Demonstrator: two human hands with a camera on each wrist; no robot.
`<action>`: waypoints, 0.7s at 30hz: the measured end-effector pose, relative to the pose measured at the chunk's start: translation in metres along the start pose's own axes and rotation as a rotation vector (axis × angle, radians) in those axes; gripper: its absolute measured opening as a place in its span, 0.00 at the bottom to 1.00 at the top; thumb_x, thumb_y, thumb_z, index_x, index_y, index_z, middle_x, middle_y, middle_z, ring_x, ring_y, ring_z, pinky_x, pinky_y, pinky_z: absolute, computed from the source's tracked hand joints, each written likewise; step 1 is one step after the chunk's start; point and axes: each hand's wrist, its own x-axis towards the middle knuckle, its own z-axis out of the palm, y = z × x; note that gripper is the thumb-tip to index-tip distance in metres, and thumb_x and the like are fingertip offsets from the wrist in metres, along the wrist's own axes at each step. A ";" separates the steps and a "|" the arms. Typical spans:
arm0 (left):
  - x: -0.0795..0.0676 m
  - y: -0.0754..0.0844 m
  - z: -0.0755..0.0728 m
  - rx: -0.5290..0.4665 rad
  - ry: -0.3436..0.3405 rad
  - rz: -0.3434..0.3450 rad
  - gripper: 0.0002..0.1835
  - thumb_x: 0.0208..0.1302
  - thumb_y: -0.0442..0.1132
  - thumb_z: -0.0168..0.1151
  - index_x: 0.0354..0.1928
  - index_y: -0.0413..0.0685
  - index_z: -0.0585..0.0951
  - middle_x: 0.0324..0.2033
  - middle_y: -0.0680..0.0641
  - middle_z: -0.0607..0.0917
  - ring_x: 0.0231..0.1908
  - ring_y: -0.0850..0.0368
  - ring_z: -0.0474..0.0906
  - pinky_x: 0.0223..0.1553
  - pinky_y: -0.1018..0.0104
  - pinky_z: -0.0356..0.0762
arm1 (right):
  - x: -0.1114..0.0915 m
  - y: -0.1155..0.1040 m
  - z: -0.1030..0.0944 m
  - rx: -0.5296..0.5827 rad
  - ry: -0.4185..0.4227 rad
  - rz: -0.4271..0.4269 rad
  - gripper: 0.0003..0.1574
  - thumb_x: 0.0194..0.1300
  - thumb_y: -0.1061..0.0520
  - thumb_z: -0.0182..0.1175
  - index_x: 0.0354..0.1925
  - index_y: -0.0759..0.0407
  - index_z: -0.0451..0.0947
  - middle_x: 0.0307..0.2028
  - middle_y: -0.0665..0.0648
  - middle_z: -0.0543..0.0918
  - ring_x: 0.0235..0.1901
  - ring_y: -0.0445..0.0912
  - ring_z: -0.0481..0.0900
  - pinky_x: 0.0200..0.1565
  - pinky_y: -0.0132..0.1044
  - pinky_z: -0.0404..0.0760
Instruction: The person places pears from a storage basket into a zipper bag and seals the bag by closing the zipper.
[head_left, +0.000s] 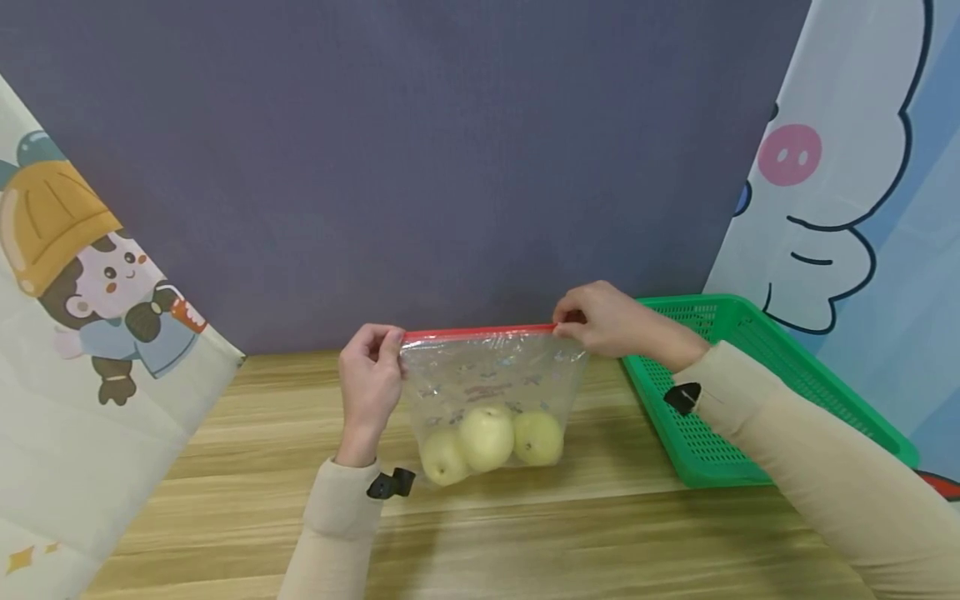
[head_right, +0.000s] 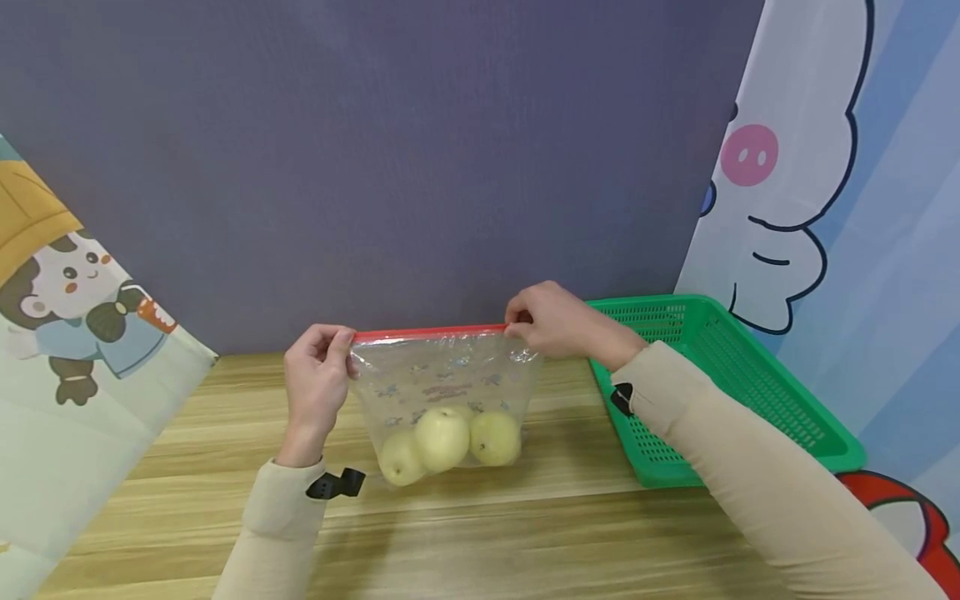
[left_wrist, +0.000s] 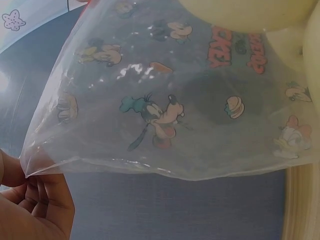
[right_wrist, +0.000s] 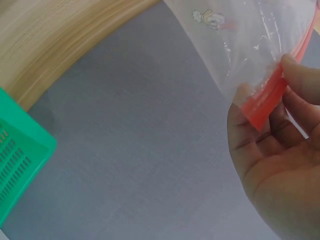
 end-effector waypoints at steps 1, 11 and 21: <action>0.000 0.000 0.000 0.000 -0.001 0.001 0.08 0.73 0.35 0.61 0.38 0.34 0.82 0.26 0.41 0.80 0.19 0.59 0.74 0.17 0.73 0.74 | 0.000 0.001 0.000 0.001 0.000 0.006 0.05 0.72 0.58 0.64 0.41 0.57 0.86 0.36 0.53 0.86 0.30 0.43 0.77 0.33 0.41 0.80; 0.000 0.000 0.000 0.015 -0.003 0.007 0.08 0.73 0.34 0.62 0.38 0.34 0.82 0.25 0.41 0.80 0.19 0.59 0.73 0.16 0.73 0.73 | -0.007 0.007 -0.001 0.014 0.008 0.025 0.05 0.72 0.58 0.64 0.41 0.57 0.86 0.35 0.52 0.85 0.29 0.43 0.77 0.31 0.41 0.79; 0.001 -0.001 0.000 0.001 0.009 0.006 0.07 0.72 0.32 0.62 0.37 0.33 0.82 0.25 0.41 0.80 0.18 0.60 0.73 0.17 0.74 0.74 | -0.015 0.015 -0.003 0.016 0.029 0.052 0.06 0.72 0.59 0.63 0.43 0.59 0.86 0.37 0.54 0.85 0.32 0.44 0.77 0.33 0.42 0.79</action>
